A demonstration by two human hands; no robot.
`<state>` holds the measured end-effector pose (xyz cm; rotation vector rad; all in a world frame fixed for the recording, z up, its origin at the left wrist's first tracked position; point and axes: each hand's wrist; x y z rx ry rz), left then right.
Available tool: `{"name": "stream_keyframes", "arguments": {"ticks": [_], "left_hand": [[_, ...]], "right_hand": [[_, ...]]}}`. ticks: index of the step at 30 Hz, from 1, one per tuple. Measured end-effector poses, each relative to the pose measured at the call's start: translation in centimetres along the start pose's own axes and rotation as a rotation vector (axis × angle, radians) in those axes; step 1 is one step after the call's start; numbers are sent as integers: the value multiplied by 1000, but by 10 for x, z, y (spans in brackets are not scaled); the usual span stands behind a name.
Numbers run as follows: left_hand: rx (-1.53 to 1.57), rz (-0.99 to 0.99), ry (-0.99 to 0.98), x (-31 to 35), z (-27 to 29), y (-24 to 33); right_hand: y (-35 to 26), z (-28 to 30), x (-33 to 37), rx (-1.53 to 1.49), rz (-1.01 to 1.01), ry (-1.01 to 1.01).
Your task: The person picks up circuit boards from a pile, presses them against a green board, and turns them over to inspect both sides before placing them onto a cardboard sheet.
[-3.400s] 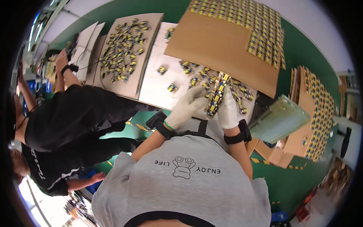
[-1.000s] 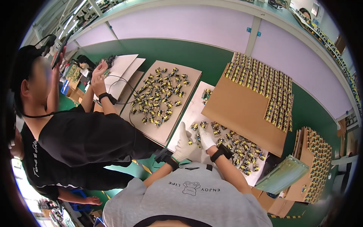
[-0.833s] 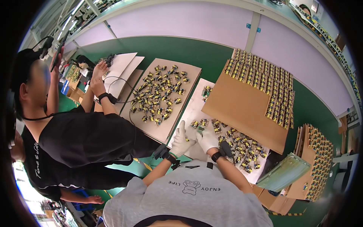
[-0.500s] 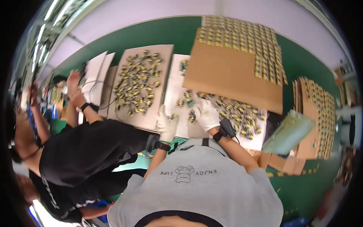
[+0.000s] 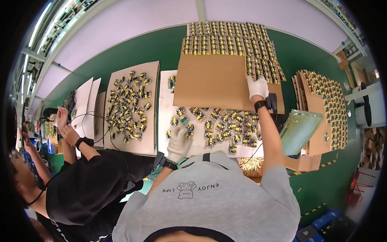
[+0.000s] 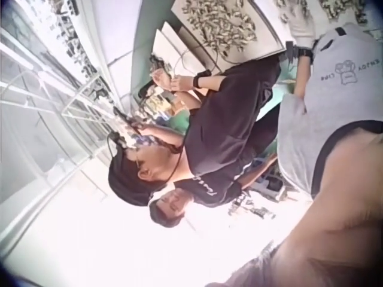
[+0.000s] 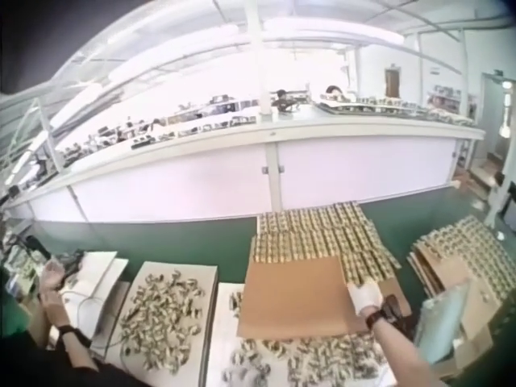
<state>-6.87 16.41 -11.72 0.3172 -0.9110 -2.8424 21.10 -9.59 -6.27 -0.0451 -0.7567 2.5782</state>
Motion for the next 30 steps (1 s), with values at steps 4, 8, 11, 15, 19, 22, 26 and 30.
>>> {"name": "stream_keyframes", "arguments": {"ticks": [4,8,11,15,19,22,26,30], "left_hand": [[-131,51,85,-16,5,-19],[13,80,224,-17,15,-20],[112,-45,228,-18,23,-16],[212,25,223,-14,24,-1],[331,-46,212,-26,23,16],[831,172,-126,-56,46,76],[824,67,-463,-79,39,121],[1014,100,-552,-76,43,153]], "right_hand": [[-22,-20,-27,152,-77,-81],[-15,-43,-37,103,-29,8],[-8,-34,-29,9,-90,-313],[25,-17,2,-594,-155,-694],[24,8,81,-696,36,-707],[41,20,139,-704,124,-657],[38,50,199,-629,275,-690],[94,52,190,-793,450,-680]]}}
Point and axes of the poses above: each hand's wrist, its own x-axis away from the middle knuckle, its own z-axis out of the back of the hand, y = z × x, and after that the axes turned 4 degrees about -z, right-handed
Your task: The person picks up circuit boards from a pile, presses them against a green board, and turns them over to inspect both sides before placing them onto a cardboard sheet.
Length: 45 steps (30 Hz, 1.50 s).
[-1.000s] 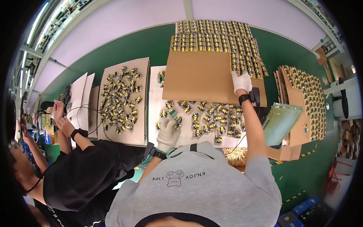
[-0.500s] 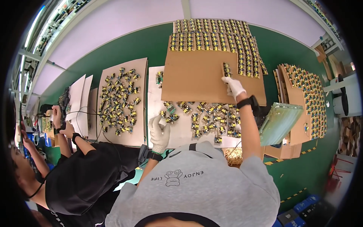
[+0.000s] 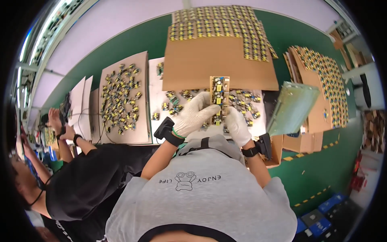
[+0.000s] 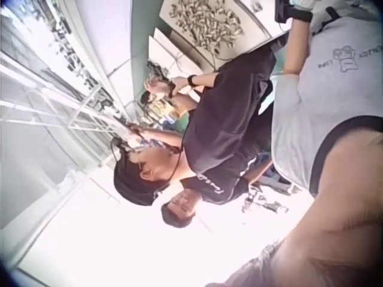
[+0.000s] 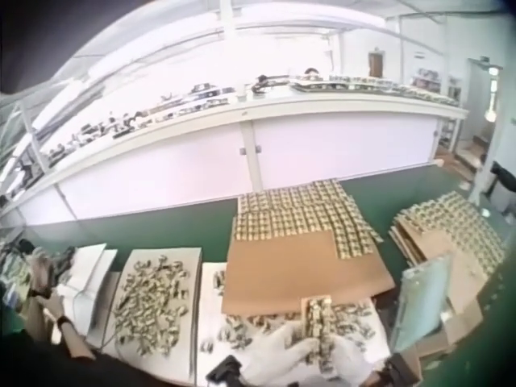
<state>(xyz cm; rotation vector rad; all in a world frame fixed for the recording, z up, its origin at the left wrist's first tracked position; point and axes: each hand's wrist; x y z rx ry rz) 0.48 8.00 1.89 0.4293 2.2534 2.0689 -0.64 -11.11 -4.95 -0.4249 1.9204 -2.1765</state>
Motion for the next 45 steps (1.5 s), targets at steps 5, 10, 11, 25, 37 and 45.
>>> {"name": "stream_keyframes", "arguments": {"ticks": [5,10,11,25,37,45], "left_hand": [[-592,-533,-149,-11,-27,13],[-695,-916,-95,-16,-62,15],[-708,-921,-123,-18,-67,12],[-469,-517,-196,-36,-132,-23],[-251,-246,-59,-48,-131,-41],[-324,-246,7,-60,-121,-53]], "right_hand": [[-42,21,13,115,342,515],[-56,66,41,543,613,379],[-59,70,45,603,688,414],[-39,118,93,987,496,497],[46,155,83,1041,16,1052],[71,161,67,613,23,1131]]}}
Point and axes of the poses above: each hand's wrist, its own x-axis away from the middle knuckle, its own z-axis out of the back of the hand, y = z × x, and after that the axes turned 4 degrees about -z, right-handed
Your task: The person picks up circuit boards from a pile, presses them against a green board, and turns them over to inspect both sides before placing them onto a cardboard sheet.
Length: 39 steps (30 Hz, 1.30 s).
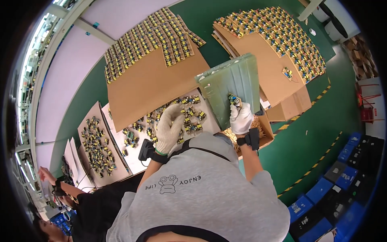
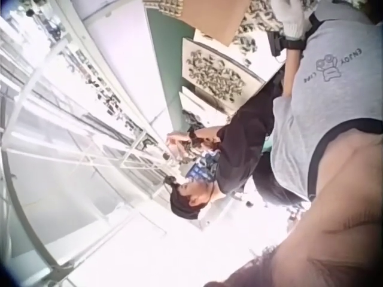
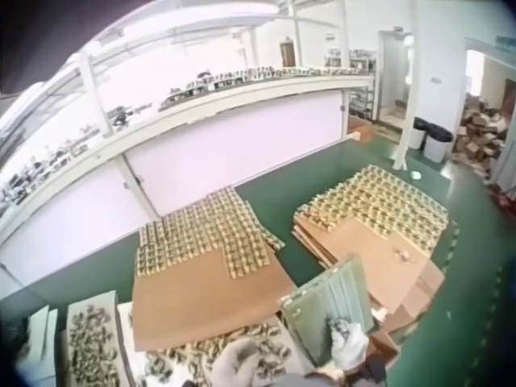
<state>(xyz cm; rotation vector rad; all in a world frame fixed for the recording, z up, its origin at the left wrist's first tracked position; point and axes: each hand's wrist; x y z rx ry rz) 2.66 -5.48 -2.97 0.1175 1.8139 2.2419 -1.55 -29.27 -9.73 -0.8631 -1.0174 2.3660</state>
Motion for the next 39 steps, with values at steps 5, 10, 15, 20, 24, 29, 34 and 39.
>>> {"name": "stream_keyframes", "arguments": {"ticks": [5,10,15,20,24,29,34,39], "left_hand": [[29,169,-20,5,-2,-4],[65,194,-73,0,-2,2],[5,171,-132,-3,-6,9],[6,155,-195,1,-11,-1],[31,172,-170,3,-11,-5],[50,176,-214,4,-9,6],[-162,226,-482,-19,-7,56],[-93,158,-524,-24,-18,62]], "right_hand": [[25,-4,-14,101,-110,-107],[7,-2,-11,115,-162,-74],[14,-4,-11,185,-96,-43],[12,-5,-9,149,-139,-58],[-10,-18,5,75,-213,86],[-7,-4,3,201,-392,-106],[-17,-8,2,-547,-775,126],[-86,-2,11,-799,-695,-125]]}}
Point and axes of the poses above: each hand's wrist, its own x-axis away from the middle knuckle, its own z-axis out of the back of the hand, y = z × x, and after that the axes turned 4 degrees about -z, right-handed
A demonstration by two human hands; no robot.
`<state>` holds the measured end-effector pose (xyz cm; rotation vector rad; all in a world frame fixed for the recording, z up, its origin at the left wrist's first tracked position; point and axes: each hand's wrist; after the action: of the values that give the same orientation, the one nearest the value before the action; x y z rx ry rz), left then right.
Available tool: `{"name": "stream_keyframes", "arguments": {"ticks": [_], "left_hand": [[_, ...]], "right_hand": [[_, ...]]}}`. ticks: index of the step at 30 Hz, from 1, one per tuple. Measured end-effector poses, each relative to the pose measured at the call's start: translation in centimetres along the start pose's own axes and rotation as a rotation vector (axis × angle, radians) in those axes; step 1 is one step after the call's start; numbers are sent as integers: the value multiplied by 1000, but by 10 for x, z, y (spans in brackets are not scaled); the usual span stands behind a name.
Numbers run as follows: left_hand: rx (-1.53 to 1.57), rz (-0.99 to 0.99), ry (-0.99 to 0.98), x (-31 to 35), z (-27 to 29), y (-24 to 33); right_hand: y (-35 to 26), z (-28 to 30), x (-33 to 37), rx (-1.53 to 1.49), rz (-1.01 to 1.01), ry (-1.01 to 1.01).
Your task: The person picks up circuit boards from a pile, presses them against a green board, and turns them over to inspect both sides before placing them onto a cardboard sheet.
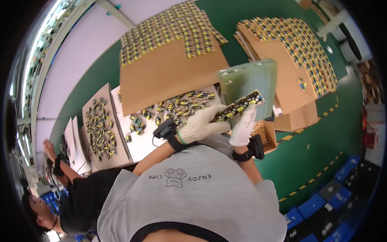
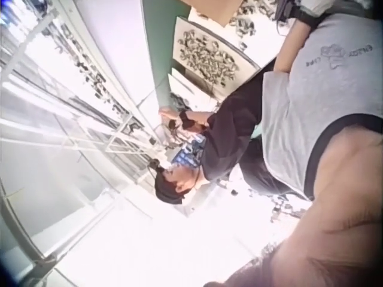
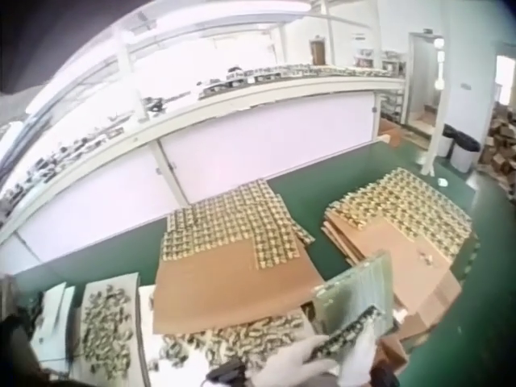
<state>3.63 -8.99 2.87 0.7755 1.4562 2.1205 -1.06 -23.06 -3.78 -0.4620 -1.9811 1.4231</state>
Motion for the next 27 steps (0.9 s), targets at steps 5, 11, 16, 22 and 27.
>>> {"name": "stream_keyframes", "arguments": {"ticks": [5,11,16,22,27], "left_hand": [[-347,-245,229,10,14,-31],[-1040,-450,245,14,16,-32],[-817,-275,57,6,13,-17],[-448,-277,501,19,41,-28],[-339,-63,549,25,50,-44]], "right_hand": [[34,62,-34,1068,711,383],[-69,3,8,1311,1223,-460],[-24,29,-10,1380,854,-642],[-13,15,-2,1054,675,-285],[30,47,-38,900,596,173]]}}
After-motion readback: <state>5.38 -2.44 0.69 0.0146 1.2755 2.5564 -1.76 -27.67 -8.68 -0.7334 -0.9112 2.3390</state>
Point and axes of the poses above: each hand's wrist, its own x-axis away from the middle knuckle, its own z-axis out of the back of the hand, y = z × x, and after that the axes turned 4 degrees about -z, right-handed
